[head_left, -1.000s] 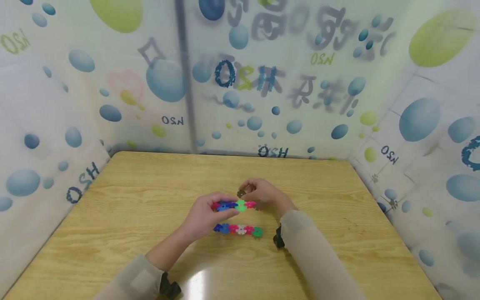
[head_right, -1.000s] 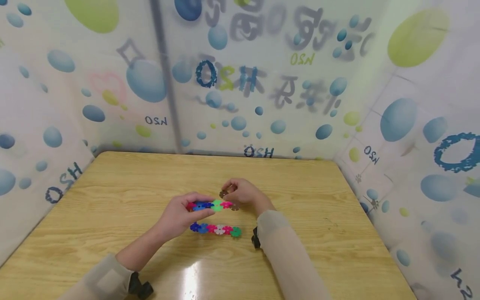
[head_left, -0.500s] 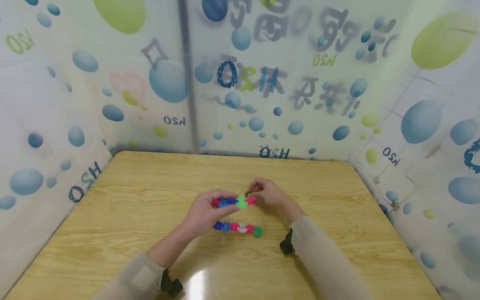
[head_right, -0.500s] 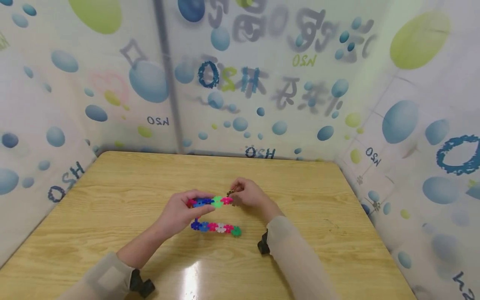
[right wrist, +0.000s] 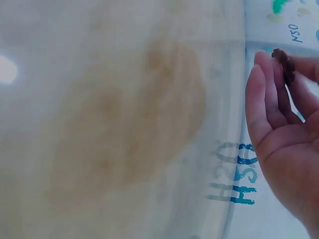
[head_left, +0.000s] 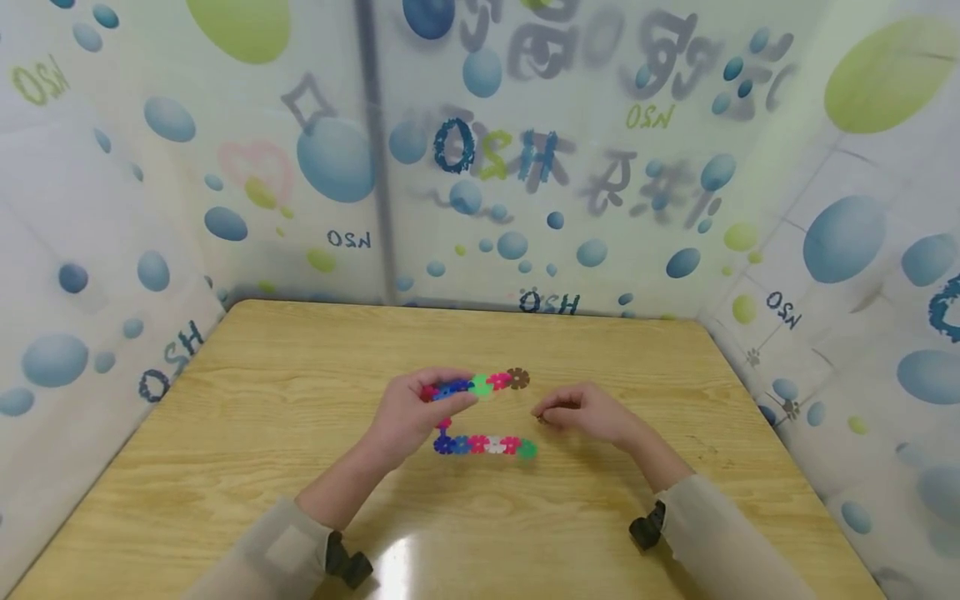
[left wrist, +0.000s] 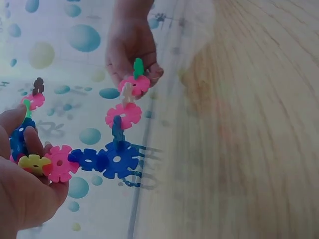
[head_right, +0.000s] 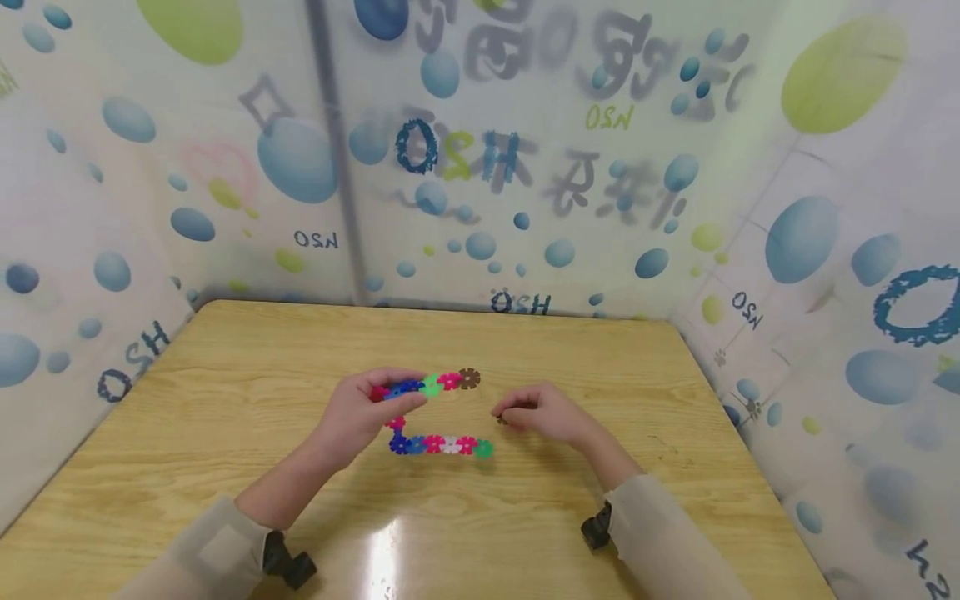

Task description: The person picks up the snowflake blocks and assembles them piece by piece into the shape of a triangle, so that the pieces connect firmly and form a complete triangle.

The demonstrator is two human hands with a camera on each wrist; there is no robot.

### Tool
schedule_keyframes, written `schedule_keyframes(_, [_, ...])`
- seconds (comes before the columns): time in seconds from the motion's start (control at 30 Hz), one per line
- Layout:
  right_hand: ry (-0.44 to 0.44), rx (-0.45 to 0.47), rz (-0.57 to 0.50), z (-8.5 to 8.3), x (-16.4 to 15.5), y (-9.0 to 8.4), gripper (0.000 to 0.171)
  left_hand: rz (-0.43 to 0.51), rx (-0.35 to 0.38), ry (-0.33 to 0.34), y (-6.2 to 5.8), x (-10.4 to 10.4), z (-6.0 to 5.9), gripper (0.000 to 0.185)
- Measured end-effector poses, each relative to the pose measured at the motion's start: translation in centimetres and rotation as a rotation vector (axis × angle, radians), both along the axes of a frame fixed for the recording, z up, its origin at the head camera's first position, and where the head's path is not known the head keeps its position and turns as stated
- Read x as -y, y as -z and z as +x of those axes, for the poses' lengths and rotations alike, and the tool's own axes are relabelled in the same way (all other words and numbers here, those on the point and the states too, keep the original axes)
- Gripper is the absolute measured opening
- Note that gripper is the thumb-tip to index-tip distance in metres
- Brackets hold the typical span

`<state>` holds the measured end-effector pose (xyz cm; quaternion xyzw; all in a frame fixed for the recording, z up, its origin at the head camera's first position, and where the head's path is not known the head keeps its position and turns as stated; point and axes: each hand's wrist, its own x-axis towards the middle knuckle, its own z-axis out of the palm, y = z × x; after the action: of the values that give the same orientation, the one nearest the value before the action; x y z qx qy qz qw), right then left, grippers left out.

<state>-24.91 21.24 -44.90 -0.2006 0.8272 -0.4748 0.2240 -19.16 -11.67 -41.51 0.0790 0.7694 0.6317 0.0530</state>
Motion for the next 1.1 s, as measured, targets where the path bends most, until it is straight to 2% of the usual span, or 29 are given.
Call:
schedule_keyframes(0.2, [-0.007, 0.065, 0.029, 1.3, 0.0, -0.1, 0.035, 0.115, 0.006, -0.046, -0.6, -0.1, -0.5, 0.034])
schedule_keyframes(0.4, [-0.026, 0.06, 0.007, 2.2, 2.0, -0.3, 0.032, 0.298, 0.041, -0.104, -1.3, -0.5, -0.8, 0.034])
schedule_keyframes(0.6, [0.097, 0.065, -0.048, 3.4, 4.0, -0.9, 0.041, 0.465, 0.043, -0.134, -1.3, -0.8, -1.0, 0.035])
schedule_keyframes(0.7, [0.124, 0.053, -0.088, 3.7, 4.7, -1.1, 0.041, 0.521, 0.053, -0.137, -1.2, -1.0, -1.1, 0.033])
schedule_keyframes(0.9, [0.119, -0.021, -0.184, 3.6, 5.5, -1.4, 0.03, 0.581, 0.073, -0.128, -0.8, -1.4, -1.1, 0.03])
schedule_keyframes(1.1, [0.163, -0.081, -0.191, 3.5, 5.3, -1.7, 0.027, 0.503, 0.075, -0.103, -0.5, -1.6, -0.9, 0.033])
